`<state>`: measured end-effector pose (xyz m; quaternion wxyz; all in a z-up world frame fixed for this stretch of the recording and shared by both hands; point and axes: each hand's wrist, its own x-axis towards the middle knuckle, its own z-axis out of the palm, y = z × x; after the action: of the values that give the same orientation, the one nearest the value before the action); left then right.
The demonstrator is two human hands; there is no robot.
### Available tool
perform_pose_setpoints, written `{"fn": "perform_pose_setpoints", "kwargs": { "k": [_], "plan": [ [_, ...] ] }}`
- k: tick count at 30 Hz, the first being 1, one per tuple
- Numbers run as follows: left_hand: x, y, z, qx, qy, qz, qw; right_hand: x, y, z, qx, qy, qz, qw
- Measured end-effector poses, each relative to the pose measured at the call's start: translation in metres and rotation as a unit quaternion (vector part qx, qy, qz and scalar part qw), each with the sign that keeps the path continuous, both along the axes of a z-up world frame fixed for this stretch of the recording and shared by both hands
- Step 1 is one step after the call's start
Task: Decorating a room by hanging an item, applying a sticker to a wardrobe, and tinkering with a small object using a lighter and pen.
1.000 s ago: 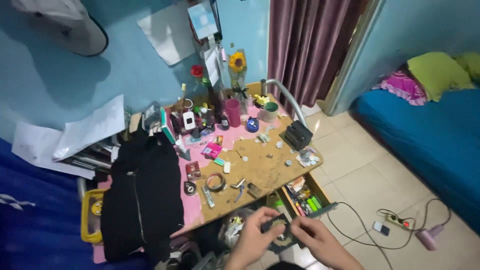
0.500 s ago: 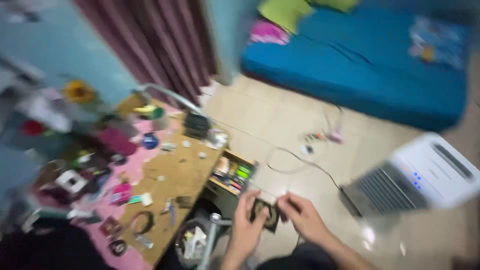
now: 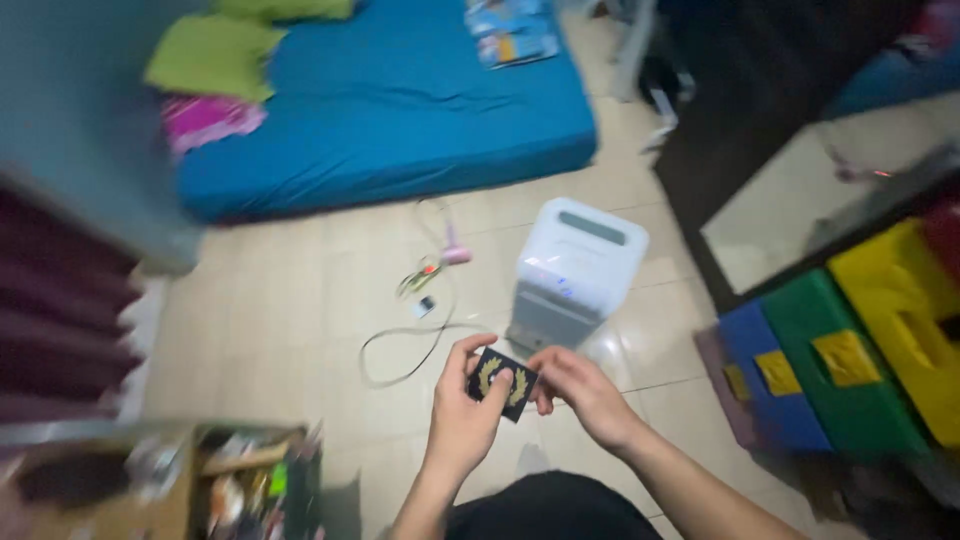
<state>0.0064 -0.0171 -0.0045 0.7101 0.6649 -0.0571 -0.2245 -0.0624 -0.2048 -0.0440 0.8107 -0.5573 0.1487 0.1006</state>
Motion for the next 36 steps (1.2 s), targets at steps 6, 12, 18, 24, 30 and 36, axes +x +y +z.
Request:
{"fn": "perform_pose_setpoints", "kwargs": {
  "k": [6,12,18,24,30,36],
  "plan": [
    [0.03,-0.08,-0.016,-0.001,-0.008,-0.132,0.991,-0.013,-0.063,0.003,-0.077,0.06,-0.086,0.992],
    [0.063,-0.124,-0.019,0.028,-0.005,-0.269,0.963,-0.016,-0.079,-0.011,-0.067,0.076,-0.191,0.976],
    [0.112,-0.138,-0.035,-0.054,0.067,-0.335,0.938,0.017,-0.076,-0.007,-0.122,0.076,-0.266,0.953],
    [0.17,-0.14,-0.024,-0.055,0.059,-0.401,0.913,0.057,-0.065,0.007,-0.119,0.061,-0.298,0.945],
    [0.202,-0.14,-0.029,0.009,-0.128,-0.459,0.879,0.075,-0.04,0.002,-0.31,0.08,-0.293,0.901],
    [0.215,-0.139,-0.045,0.031,-0.036,-0.553,0.832,0.09,-0.005,0.023,-0.384,0.17,-0.297,0.857]
  ]
}}
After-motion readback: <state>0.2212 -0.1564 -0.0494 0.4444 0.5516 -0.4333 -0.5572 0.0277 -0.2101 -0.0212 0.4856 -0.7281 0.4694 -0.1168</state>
